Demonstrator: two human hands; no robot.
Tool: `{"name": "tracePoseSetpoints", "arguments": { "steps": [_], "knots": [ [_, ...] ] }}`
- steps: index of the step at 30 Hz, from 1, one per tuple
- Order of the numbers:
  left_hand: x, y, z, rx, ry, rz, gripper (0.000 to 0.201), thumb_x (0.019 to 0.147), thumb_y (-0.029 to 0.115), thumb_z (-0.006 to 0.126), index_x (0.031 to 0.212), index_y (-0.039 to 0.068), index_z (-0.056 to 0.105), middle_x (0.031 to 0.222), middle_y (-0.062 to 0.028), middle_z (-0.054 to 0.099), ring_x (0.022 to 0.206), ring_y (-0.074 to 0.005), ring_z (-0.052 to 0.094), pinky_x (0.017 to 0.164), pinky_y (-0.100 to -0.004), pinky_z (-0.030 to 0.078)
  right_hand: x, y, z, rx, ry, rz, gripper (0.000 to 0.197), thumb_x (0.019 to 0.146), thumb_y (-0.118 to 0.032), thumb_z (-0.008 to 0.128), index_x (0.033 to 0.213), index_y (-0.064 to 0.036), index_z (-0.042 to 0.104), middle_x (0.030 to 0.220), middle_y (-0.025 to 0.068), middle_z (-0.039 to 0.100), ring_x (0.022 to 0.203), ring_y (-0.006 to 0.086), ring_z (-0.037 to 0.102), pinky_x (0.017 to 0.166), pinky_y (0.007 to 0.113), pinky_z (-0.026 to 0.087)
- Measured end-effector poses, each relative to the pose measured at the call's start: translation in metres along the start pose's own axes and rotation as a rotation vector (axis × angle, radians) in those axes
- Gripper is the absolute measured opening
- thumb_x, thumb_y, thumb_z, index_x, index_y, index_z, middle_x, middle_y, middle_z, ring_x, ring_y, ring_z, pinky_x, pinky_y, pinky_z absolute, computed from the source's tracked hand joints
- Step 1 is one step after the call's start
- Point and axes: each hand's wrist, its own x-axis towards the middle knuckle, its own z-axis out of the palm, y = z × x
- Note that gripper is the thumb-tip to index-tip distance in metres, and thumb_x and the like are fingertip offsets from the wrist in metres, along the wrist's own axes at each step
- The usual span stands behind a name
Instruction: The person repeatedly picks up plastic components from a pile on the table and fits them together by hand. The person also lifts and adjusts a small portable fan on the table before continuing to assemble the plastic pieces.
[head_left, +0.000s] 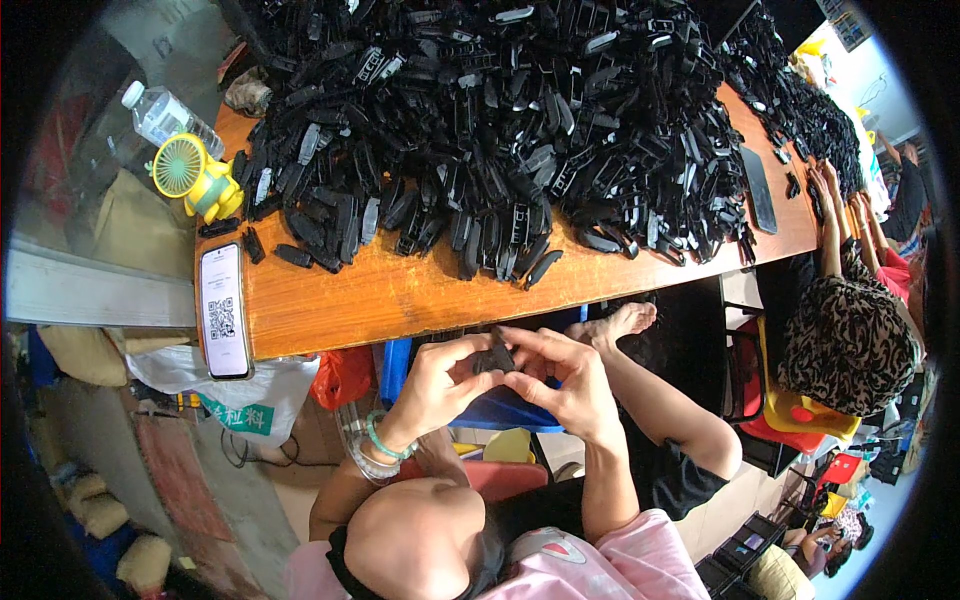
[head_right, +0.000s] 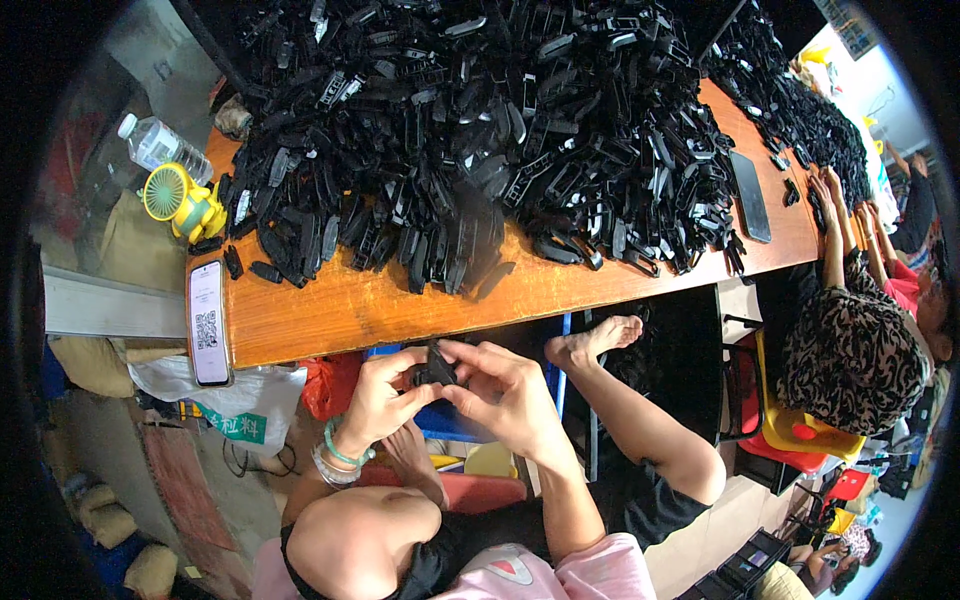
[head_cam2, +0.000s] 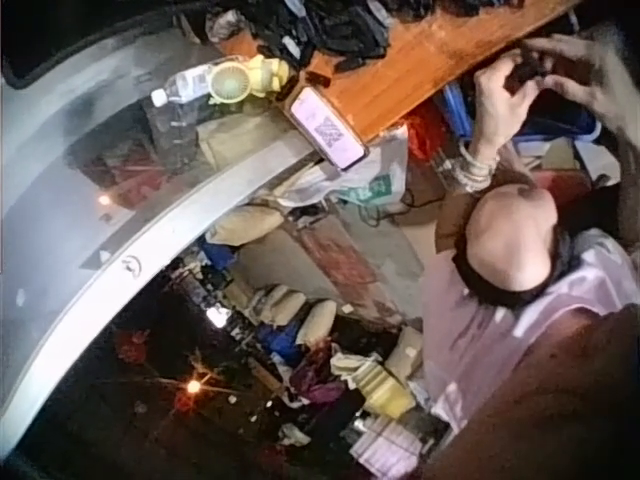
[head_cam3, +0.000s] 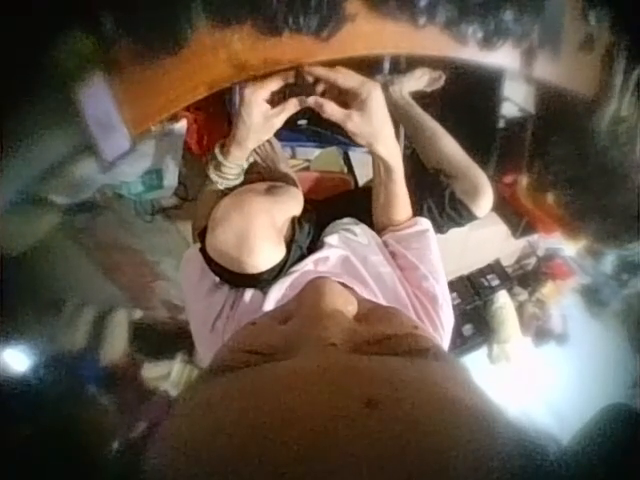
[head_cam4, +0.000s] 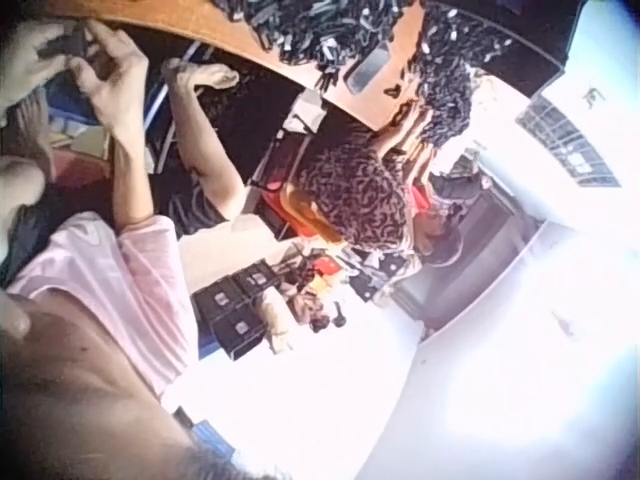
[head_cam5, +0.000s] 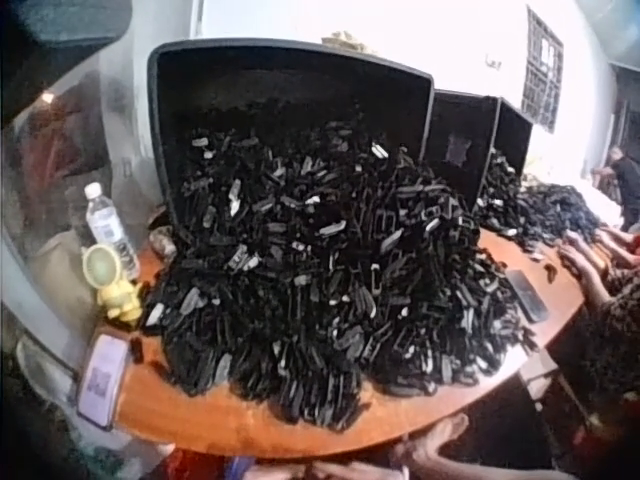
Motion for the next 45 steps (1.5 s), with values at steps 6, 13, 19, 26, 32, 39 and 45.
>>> {"name": "tracePoseSetpoints", "arguments": {
  "steps": [6,13,19,26,32,39,45],
  "knots": [
    [0.006,0.008,-0.006,-0.015,-0.079,-0.094,0.024,0.078,0.008,0.072,0.099,0.001,0.064,0.072,-0.0046,0.062,0.054,-0.0045,0.052,0.045,-0.0190,0.038,-0.003,0.009,-0.001,0.094,0.208,-0.212,0.024,0.073,0.005,0.068,0.095,0.0039,0.061,0.089,0.0047,0.054,0.072,0.0098,0.053,0.064,0.020,0.044],
    [0.001,0.029,-0.009,0.166,-0.248,-0.190,0.042,0.077,0.011,0.072,0.113,-0.004,0.058,0.095,-0.0131,0.065,0.073,-0.0113,0.064,0.057,-0.0248,0.050,-0.012,0.004,0.014,0.485,0.187,-0.087,0.023,0.076,0.005,0.064,0.097,0.0034,0.058,0.089,0.0088,0.061,0.082,0.0146,0.060,0.077,0.027,0.050],
    [-0.001,0.035,-0.015,0.269,-0.221,0.018,0.048,0.078,0.011,0.071,0.121,-0.003,0.053,0.095,-0.0195,0.064,0.069,-0.0287,0.063,0.058,-0.0341,0.049,-0.011,0.015,0.005,-0.070,-0.031,-0.240,0.033,0.081,-0.003,0.063,0.112,0.0055,0.056,0.082,0.0132,0.057,0.074,0.0206,0.057,0.068,0.029,0.047],
    [-0.007,0.040,-0.018,0.267,-0.202,0.004,0.038,0.080,0.010,0.069,0.113,-0.005,0.057,0.087,-0.0201,0.065,0.065,-0.0291,0.063,0.057,-0.0343,0.048,-0.021,0.018,0.023,-0.358,0.086,-0.429,0.036,0.077,0.003,0.061,0.112,0.0061,0.051,0.078,0.0172,0.050,0.069,0.0339,0.051,0.063,0.038,0.044],
    [-0.009,0.033,-0.004,0.158,-0.150,-0.178,0.035,0.081,0.008,0.067,0.112,-0.006,0.057,0.085,-0.0165,0.066,0.059,-0.0203,0.062,0.051,-0.0280,0.049,-0.025,0.026,0.031,-0.428,0.180,-0.316,0.040,0.076,0.002,0.064,0.114,0.0041,0.053,0.086,0.0173,0.053,0.073,0.0334,0.054,0.063,0.038,0.047],
    [-0.008,0.027,-0.003,-0.117,-0.024,-0.223,0.034,0.083,0.002,0.063,0.116,-0.005,0.058,0.100,-0.0105,0.059,0.064,-0.0097,0.058,0.048,-0.0200,0.046,-0.015,0.027,0.036,-0.183,0.361,-0.323,0.045,0.076,-0.001,0.069,0.120,-0.0027,0.057,0.108,0.0128,0.054,0.085,0.0176,0.059,0.071,0.027,0.049],
    [-0.006,0.020,-0.011,-0.422,-0.144,-0.341,0.031,0.083,-0.002,0.061,0.113,-0.003,0.061,0.098,-0.0093,0.059,0.061,-0.0086,0.057,0.047,-0.0191,0.043,-0.018,0.043,0.033,0.137,0.338,-0.148,0.026,0.077,-0.002,0.070,0.101,0.0015,0.061,0.086,0.0101,0.066,0.073,0.0108,0.060,0.067,0.025,0.049]
  ]
}}
